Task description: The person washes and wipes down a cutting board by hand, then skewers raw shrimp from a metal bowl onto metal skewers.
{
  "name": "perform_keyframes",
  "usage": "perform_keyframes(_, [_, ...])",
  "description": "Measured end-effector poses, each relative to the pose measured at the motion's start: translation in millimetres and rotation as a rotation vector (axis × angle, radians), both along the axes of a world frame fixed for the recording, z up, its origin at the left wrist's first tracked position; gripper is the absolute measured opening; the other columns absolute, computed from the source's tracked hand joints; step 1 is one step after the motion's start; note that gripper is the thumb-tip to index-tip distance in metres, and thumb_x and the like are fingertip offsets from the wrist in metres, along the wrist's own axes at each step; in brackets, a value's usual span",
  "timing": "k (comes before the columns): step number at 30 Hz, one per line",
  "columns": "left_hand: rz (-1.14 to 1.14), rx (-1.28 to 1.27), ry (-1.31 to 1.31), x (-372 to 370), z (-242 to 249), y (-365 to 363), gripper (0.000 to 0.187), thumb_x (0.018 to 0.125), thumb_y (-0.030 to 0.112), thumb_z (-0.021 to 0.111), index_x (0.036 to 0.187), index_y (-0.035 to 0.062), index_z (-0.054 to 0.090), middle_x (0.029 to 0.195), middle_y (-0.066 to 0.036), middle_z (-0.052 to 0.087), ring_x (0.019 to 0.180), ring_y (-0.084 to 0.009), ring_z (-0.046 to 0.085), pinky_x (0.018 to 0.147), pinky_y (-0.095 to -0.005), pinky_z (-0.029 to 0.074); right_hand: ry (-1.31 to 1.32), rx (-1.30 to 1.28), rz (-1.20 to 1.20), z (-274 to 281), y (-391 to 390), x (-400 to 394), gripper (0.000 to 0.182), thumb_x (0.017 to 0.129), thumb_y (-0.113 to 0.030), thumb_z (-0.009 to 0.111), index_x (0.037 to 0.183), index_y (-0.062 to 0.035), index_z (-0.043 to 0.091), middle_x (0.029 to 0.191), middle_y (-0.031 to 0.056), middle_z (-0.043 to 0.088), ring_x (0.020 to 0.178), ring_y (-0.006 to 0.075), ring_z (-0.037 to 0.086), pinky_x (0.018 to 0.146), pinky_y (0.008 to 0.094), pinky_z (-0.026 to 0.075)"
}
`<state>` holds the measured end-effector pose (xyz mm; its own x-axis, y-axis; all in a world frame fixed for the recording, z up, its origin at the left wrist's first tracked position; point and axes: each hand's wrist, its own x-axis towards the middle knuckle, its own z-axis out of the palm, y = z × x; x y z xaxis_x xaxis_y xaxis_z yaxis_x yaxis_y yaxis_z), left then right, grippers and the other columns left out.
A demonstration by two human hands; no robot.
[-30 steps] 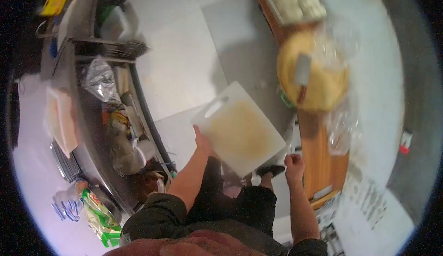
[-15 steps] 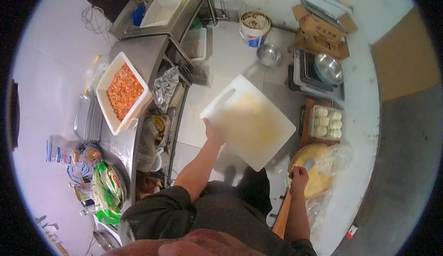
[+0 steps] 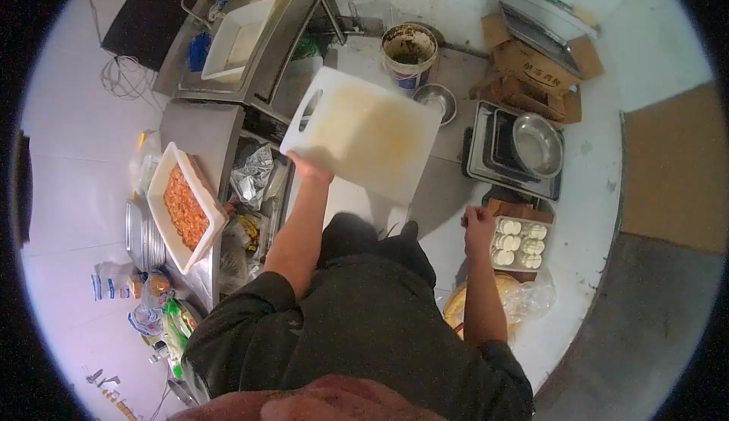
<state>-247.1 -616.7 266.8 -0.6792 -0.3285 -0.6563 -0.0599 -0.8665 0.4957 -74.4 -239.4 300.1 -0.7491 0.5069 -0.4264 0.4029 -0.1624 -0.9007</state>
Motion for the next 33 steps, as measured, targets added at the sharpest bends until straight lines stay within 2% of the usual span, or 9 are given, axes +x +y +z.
perform_keyframes(15, [0.147,0.240,0.324,-351.6,-36.3,31.2,0.085,0.086,0.072,0.029,0.144,0.0088,0.026,0.147,-0.008,0.030,0.132,-0.0292,0.030,0.110,-0.0419,0.024,-0.191,0.349,0.286,14.8,-72.0,-442.0,0.034,0.087,-0.031,0.062,0.078,0.0020,0.061,0.062,0.0046,0.054,0.058,0.0122,0.046,0.056,0.0296,0.039])
perform_keyframes(21, [0.174,0.112,0.173,-452.5,-20.1,56.4,0.085,0.086,0.072,0.031,0.143,0.0085,0.027,0.148,-0.009,0.029,0.133,-0.0282,0.029,0.111,-0.0418,0.022,-0.142,0.420,0.162,-114.3,-52.9,-601.3,0.047,0.091,-0.042,0.052,0.098,0.0035,0.059,0.070,0.0038,0.054,0.062,0.0139,0.047,0.056,0.0315,0.039])
perform_keyframes(24, [0.247,0.012,0.045,-497.6,-29.0,80.4,0.087,0.085,0.071,0.035,0.143,0.0065,0.027,0.148,-0.009,0.028,0.133,-0.0283,0.029,0.111,-0.0417,0.022,-0.298,-0.210,-0.027,-153.2,-62.6,-669.6,0.051,0.092,-0.046,0.049,0.107,0.0022,0.055,0.074,0.0042,0.052,0.066,0.0140,0.047,0.059,0.0313,0.040])
perform_keyframes(26, [0.238,0.088,0.082,-513.7,-52.1,87.5,0.086,0.086,0.070,0.036,0.143,0.0066,0.028,0.147,-0.010,0.029,0.133,-0.0276,0.030,0.111,-0.0412,0.022,-0.329,-0.346,0.038,-183.1,-65.4,-698.6,0.053,0.092,-0.047,0.048,0.112,0.0016,0.055,0.076,0.0044,0.050,0.069,0.0131,0.047,0.062,0.0302,0.039])
perform_keyframes(27, [0.177,0.026,0.042,-517.8,-53.4,93.6,0.087,0.085,0.072,0.031,0.143,0.0072,0.027,0.148,-0.010,0.028,0.133,-0.0268,0.029,0.111,-0.0404,0.022,-0.354,-0.411,0.070,-199.2,-65.5,-705.5,0.055,0.092,-0.048,0.047,0.114,0.0013,0.055,0.077,0.0045,0.049,0.070,0.0127,0.047,0.064,0.0297,0.039])
perform_keyframes(28, [0.121,-0.032,0.007,-527.0,-47.5,103.4,0.088,0.085,0.074,0.026,0.144,0.0077,0.026,0.148,-0.009,0.028,0.134,-0.0261,0.028,0.111,-0.0397,0.021,-0.440,-0.266,0.107,-221.2,-65.1,-718.2,0.059,0.090,-0.054,0.041,0.112,-0.0011,0.057,0.098,0.0068,0.060,0.079,0.0195,0.054,0.069,0.0343,0.044])
perform_keyframes(30, [0.080,-0.190,-0.005,-535.9,-68.2,116.8,0.086,0.087,0.073,0.022,0.143,0.0087,0.027,0.147,-0.008,0.030,0.133,-0.0242,0.030,0.110,-0.0397,0.024,-0.608,-0.231,-0.019,-236.0,-73.1,-740.5,0.055,0.090,-0.051,0.044,0.111,-0.0013,0.058,0.098,0.0071,0.060,0.079,0.0198,0.055,0.068,0.0351,0.045])
perform_keyframes(32, [-0.353,-0.831,-0.080,-507.7,-124.9,112.0,0.091,0.084,0.074,0.028,0.141,0.0036,0.030,0.142,-0.011,0.037,0.129,-0.0278,0.036,0.108,-0.0403,0.028,-0.637,-0.149,0.001,-278.4,-66.8,-755.1,0.053,0.089,-0.048,0.047,0.112,-0.0013,0.058,0.099,0.0072,0.060,0.080,0.0205,0.055,0.067,0.0352,0.045])
perform_keyframes(33, [-0.441,-0.849,-0.003,-495.1,-133.6,107.6,0.092,0.083,0.074,0.030,0.139,0.0014,0.032,0.140,-0.013,0.040,0.128,-0.0284,0.039,0.107,-0.0404,0.030,-0.590,-0.089,0.084,-318.6,-57.8,-750.6,0.052,0.089,-0.047,0.049,0.112,-0.0012,0.058,0.099,0.0072,0.060,0.080,0.0210,0.056,0.068,0.0349,0.045])
